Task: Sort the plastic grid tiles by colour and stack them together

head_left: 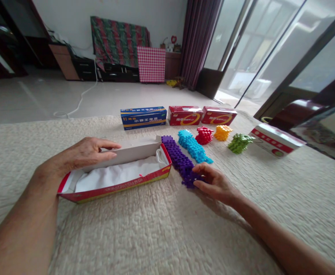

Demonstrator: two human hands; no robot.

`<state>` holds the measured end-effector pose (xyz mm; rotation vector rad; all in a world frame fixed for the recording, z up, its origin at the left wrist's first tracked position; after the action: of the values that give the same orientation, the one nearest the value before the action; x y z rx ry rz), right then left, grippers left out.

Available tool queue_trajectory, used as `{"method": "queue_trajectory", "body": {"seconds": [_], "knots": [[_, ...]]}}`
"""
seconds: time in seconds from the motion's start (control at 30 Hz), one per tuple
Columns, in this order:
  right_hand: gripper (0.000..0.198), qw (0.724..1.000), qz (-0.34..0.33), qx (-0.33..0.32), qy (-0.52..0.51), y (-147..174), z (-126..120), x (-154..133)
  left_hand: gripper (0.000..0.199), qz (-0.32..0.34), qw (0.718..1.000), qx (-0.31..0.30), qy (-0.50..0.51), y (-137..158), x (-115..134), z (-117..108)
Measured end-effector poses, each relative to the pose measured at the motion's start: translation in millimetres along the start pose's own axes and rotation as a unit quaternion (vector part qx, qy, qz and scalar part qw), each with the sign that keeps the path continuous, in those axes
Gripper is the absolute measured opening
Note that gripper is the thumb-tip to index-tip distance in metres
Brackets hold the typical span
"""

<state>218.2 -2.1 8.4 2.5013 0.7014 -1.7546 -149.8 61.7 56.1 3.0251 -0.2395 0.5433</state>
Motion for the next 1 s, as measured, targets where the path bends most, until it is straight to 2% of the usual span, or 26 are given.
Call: {"method": "queue_trajectory", "body": {"seconds": [0.1,0.17,0.23,0.3,0.4,0.47,0.53,0.63,0.7,0.77,0.9,0.97,1.0], "knots": [[0.028,0.989,0.081,-0.087,-0.094,2.6,14.0,7.2,0.046,0.0,1.0,-0.001,0.003,-0.1,1.6,-1.1],[0.028,0.985,0.09,-0.123,-0.085,5.6,18.3,2.0,0.048,0.004,1.0,-0.007,0.003,0.8,4.2,-0.4],[0.023,0.989,0.059,-0.134,-0.016,6.6,16.3,-8.3,0.048,0.01,1.0,-0.012,0.002,1.5,5.6,0.2],[0.017,0.991,-0.006,-0.11,0.081,4.7,8.5,-21.3,0.047,0.012,1.0,-0.01,0.001,1.2,3.8,-0.2],[0.011,0.977,-0.102,0.008,0.189,-1.1,-11.6,-38.6,0.045,0.012,1.0,0.001,0.008,-0.8,-4.5,-2.5],[0.01,0.961,-0.138,0.062,0.231,-6.2,-17.5,-43.2,0.045,0.013,1.0,0.009,0.016,-2.2,-10.7,-4.3],[0.013,0.948,-0.166,0.055,0.266,-13.3,-11.4,-43.9,0.046,0.011,1.0,0.016,0.021,-2.3,-15.3,-7.0],[0.023,0.93,-0.185,0.0,0.317,-22.7,4.0,-39.6,0.045,-0.005,0.999,0.028,0.027,1.4,-16.7,-13.6],[0.03,0.921,-0.182,-0.027,0.343,-25.7,10.2,-34.4,0.043,-0.014,0.997,0.053,0.046,6.0,-13.9,-22.0],[0.033,0.916,-0.181,-0.034,0.358,-26.2,11.8,-29.8,0.037,-0.012,0.991,0.104,0.089,11.3,-10.4,-34.4],[0.033,0.91,-0.193,-0.021,0.366,-23.8,8.9,-23.6,0.032,0.001,0.953,0.225,0.201,22.0,-17.2,-56.5],[0.034,0.908,-0.199,-0.018,0.369,-23.3,7.5,-20.5,0.032,-0.012,0.938,0.25,0.24,23.9,-28.5,-57.9],[0.036,0.906,-0.2,-0.018,0.373,-23.4,7.0,-18.6,0.032,-0.014,0.937,0.243,0.251,22.9,-32.4,-55.8]]}}
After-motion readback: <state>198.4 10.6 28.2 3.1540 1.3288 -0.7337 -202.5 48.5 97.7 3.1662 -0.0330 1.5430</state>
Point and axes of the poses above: each hand's wrist, its own y-axis away from the middle knuckle, its own z-axis out of the palm, x = y × z, the point moved 9 cm from there along -y, towards the middle knuckle, and after that the axes turned 9 degrees about -y, right-handed, at the moved point
